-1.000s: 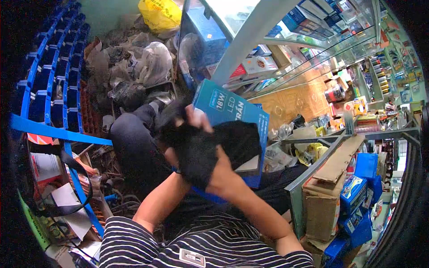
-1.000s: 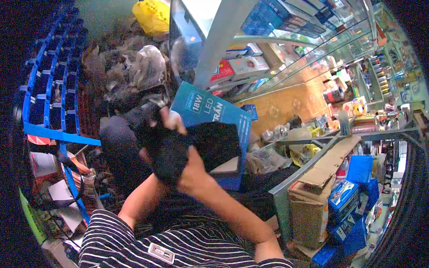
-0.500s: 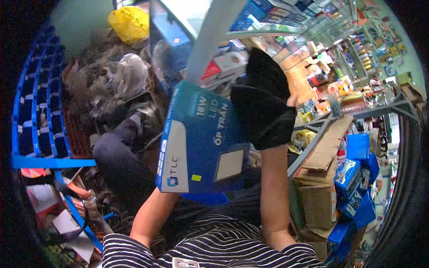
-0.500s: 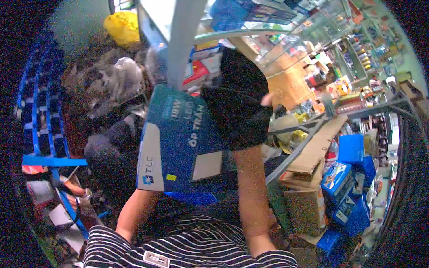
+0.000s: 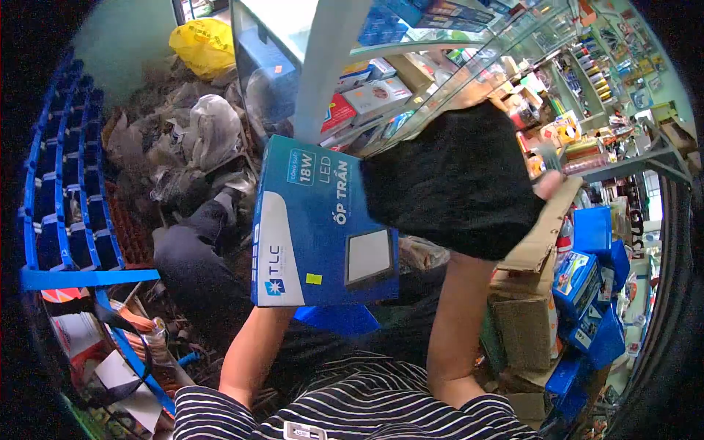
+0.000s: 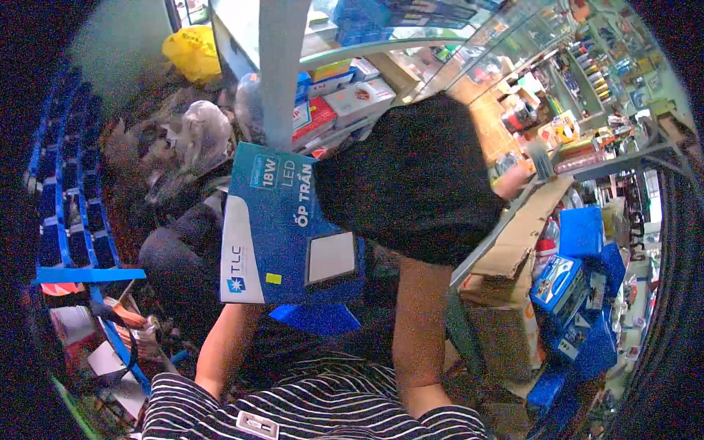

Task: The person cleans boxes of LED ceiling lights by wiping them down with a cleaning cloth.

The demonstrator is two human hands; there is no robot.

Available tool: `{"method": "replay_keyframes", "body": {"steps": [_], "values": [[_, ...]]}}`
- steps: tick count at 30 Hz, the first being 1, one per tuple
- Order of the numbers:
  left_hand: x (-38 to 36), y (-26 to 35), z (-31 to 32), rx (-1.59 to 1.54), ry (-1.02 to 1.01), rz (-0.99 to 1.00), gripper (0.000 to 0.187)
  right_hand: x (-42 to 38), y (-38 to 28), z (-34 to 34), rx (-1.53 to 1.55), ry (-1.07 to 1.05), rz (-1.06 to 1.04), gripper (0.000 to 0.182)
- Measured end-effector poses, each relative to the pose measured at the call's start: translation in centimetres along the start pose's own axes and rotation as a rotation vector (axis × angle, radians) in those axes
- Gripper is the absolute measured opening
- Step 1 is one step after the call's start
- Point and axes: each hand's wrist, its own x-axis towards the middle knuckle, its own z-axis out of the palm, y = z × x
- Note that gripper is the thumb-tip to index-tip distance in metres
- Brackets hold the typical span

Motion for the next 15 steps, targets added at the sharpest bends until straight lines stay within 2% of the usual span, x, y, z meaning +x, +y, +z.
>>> {"method": "replay_keyframes", "body": {"steps": [1,3,7,10,11,13,15], "values": [[0.0,0.0,0.0,-0.003,0.002,0.001,0.077,0.2,0.2,0.7,-0.016,-0.087,-0.037,0.086],[0.0,0.0,-0.3,-0.012,0.007,-0.004,0.077,0.8,0.6,-0.6,0.113,-0.116,0.025,0.083],[-0.3,-0.1,-0.4,-0.03,-0.004,0.001,0.077,0.4,1.3,0.0,-0.047,0.051,0.041,0.07],[-0.8,0.0,-0.1,-0.035,0.0,0.014,0.078,0.2,6.3,-2.1,-0.551,-0.116,0.229,0.059],[-0.8,-0.1,-0.1,-0.035,-0.002,0.011,0.078,0.4,8.2,-2.8,-0.807,-0.22,0.252,0.058],[-0.9,-0.1,-0.1,-0.042,-0.007,0.008,0.078,-0.2,12.0,-4.1,-1.33,-0.447,0.184,0.058],[-0.9,0.2,0.0,-0.035,-0.009,0.005,0.078,-2.9,13.4,-3.4,-1.611,-0.625,0.115,0.057]]}}
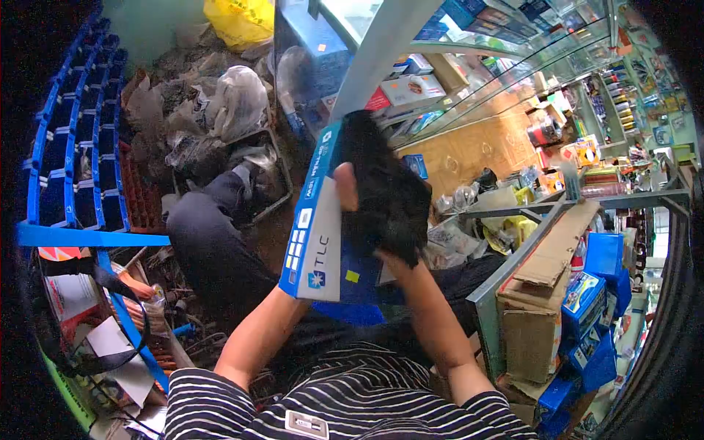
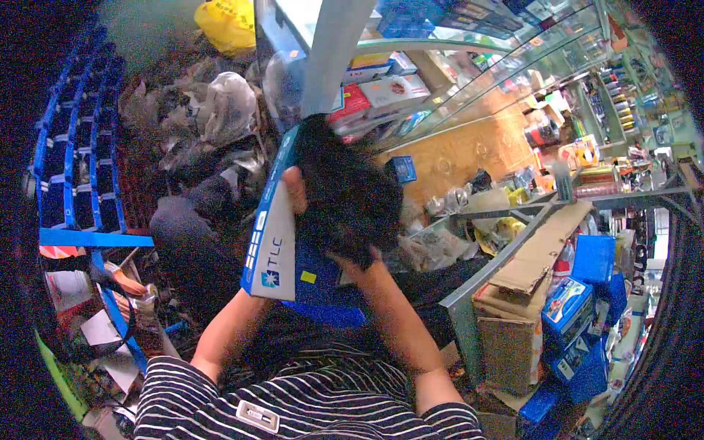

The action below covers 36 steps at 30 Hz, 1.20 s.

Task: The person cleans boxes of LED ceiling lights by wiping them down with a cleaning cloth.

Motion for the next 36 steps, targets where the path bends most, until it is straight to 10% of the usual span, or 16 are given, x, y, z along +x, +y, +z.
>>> {"method": "replay_keyframes", "body": {"steps": [6,13,19,36], "values": [[-0.2,0.8,0.1,0.008,0.007,0.009,0.079,-2.6,-6.5,2.8,-0.148,-0.139,-0.146,0.056],[-0.5,0.5,0.0,0.009,0.012,-0.014,0.079,1.9,2.9,-1.6,-0.181,-0.017,-0.035,0.054],[-0.6,0.9,-0.1,0.013,0.012,-0.017,0.08,-5.0,-5.6,2.8,-0.17,-0.096,-0.084,0.052],[-0.8,-0.5,-0.4,0.045,0.048,-0.142,0.082,-3.9,2.2,0.0,-0.259,0.152,0.005,0.048]]}}
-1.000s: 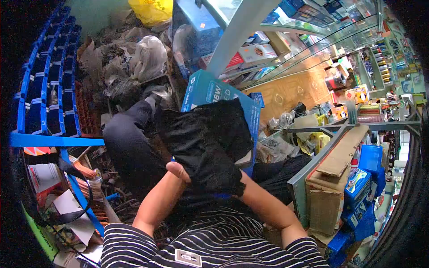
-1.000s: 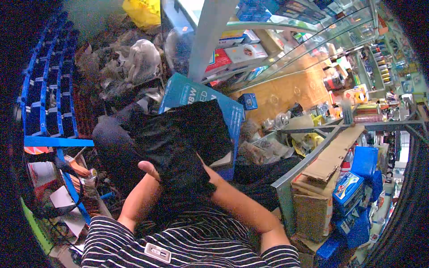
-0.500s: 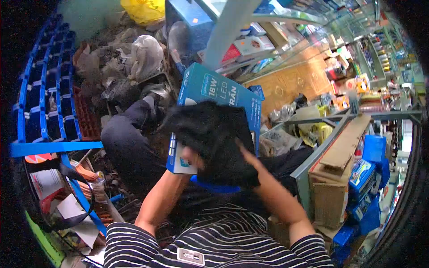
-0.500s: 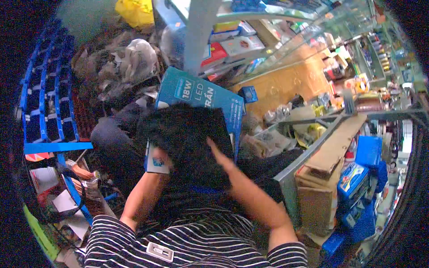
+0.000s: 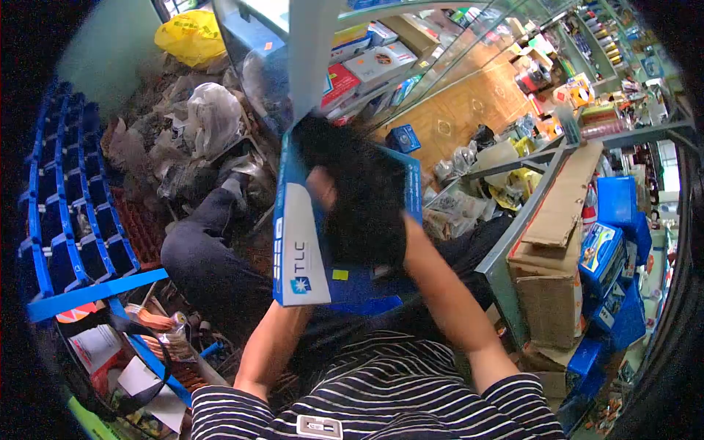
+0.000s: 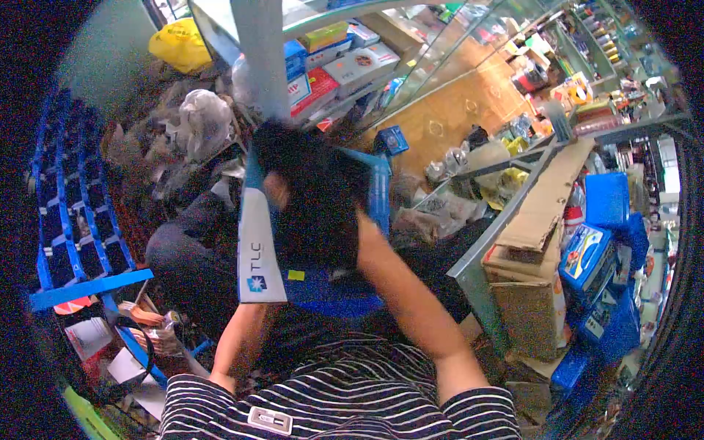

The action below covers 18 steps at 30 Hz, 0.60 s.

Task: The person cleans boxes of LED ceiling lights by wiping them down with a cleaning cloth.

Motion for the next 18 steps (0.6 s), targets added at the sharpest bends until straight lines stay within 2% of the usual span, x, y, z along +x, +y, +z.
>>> {"method": "replay_keyframes", "body": {"steps": [3,7,9,14,18], "values": [[0.0,0.2,0.2,0.019,-0.003,-0.013,0.082,0.3,2.4,-0.4,-0.022,0.031,0.074,0.047],[0.4,0.1,-0.2,0.024,-0.006,-0.023,0.082,-5.6,-6.0,0.1,0.044,-0.099,0.08,0.046],[0.3,-0.1,-0.4,0.021,0.005,-0.033,0.083,-5.0,-8.0,0.7,0.081,-0.119,0.014,0.045],[0.2,0.1,0.1,0.044,0.008,-0.06,0.083,0.7,-2.9,2.7,0.046,-0.042,-0.114,0.044],[0.5,0.0,0.3,0.048,0.002,-0.066,0.083,-1.0,1.0,0.7,-0.008,0.005,0.037,0.043]]}}
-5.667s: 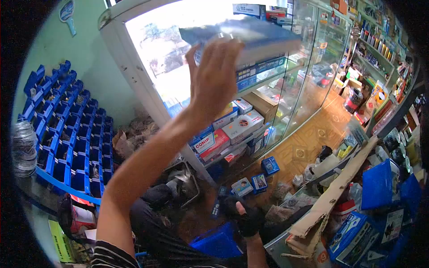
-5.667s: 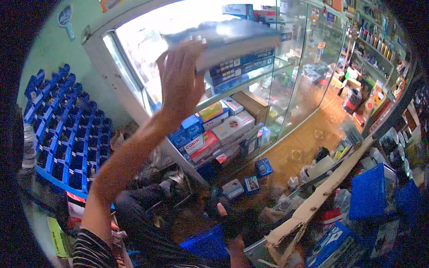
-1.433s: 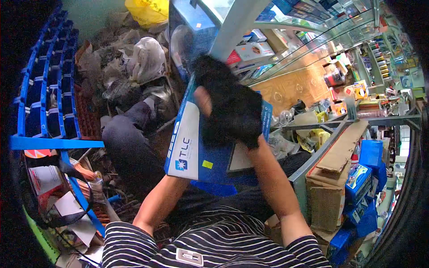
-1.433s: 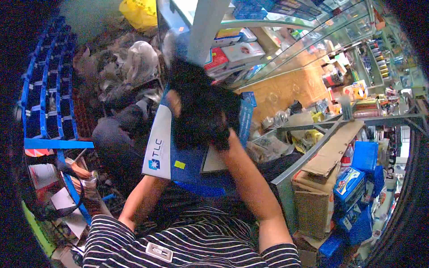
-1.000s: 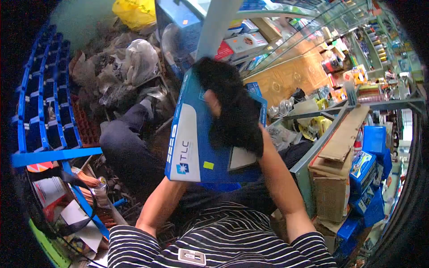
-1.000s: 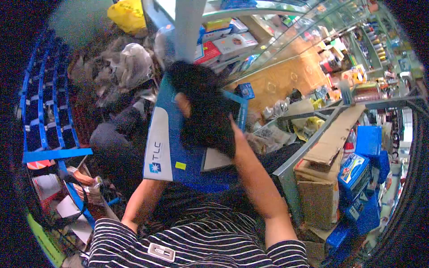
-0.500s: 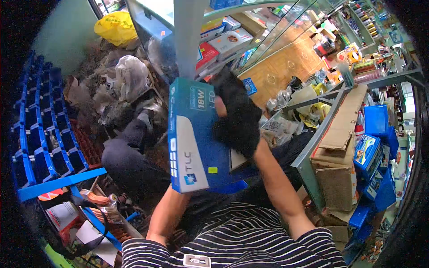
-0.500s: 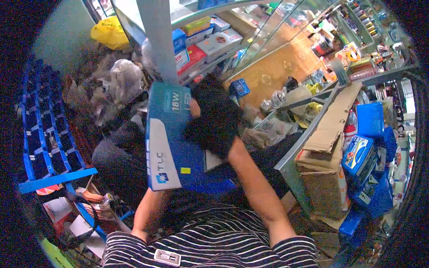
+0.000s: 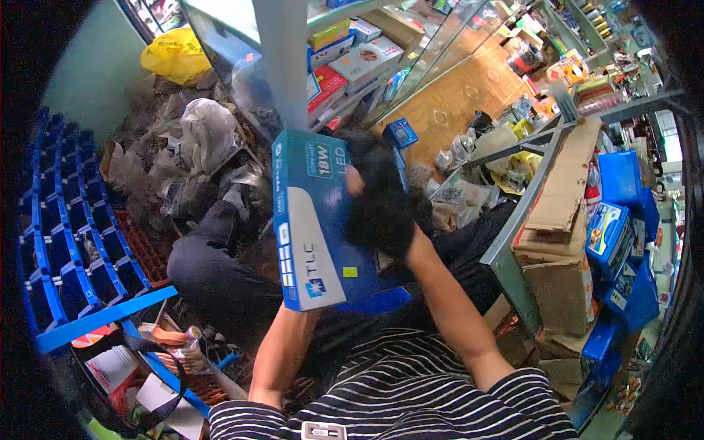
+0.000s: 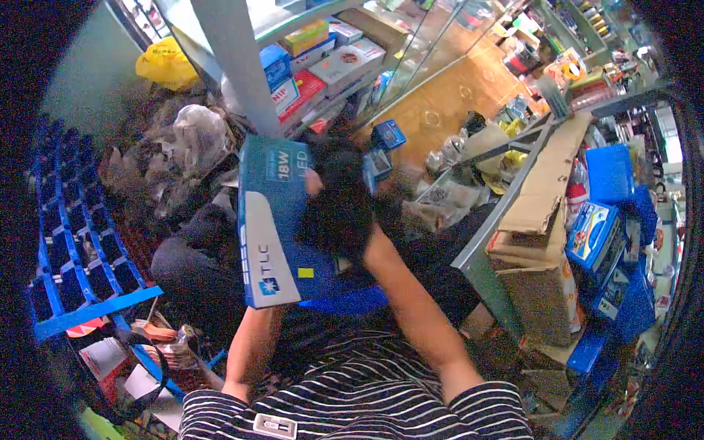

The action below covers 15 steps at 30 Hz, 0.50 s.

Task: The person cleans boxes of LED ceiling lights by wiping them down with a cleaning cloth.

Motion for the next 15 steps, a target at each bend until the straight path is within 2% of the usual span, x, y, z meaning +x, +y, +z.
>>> {"method": "replay_keyframes", "body": {"steps": [4,7,12,15], "values": [[0.0,-0.2,-0.3,-0.018,-0.004,-0.006,0.084,-5.1,-6.0,-0.5,0.017,-0.063,0.062,0.042],[0.0,-0.4,-0.2,-0.016,0.006,-0.018,0.084,-3.3,-8.5,0.6,0.044,-0.056,-0.019,0.042],[-0.4,-0.2,-0.2,0.009,0.005,-0.045,0.085,0.7,-2.6,0.4,-0.073,0.058,-0.101,0.04],[-0.8,0.5,0.1,0.041,-0.005,-0.073,0.085,1.9,4.1,-1.7,-0.352,0.238,-0.099,0.04]]}}
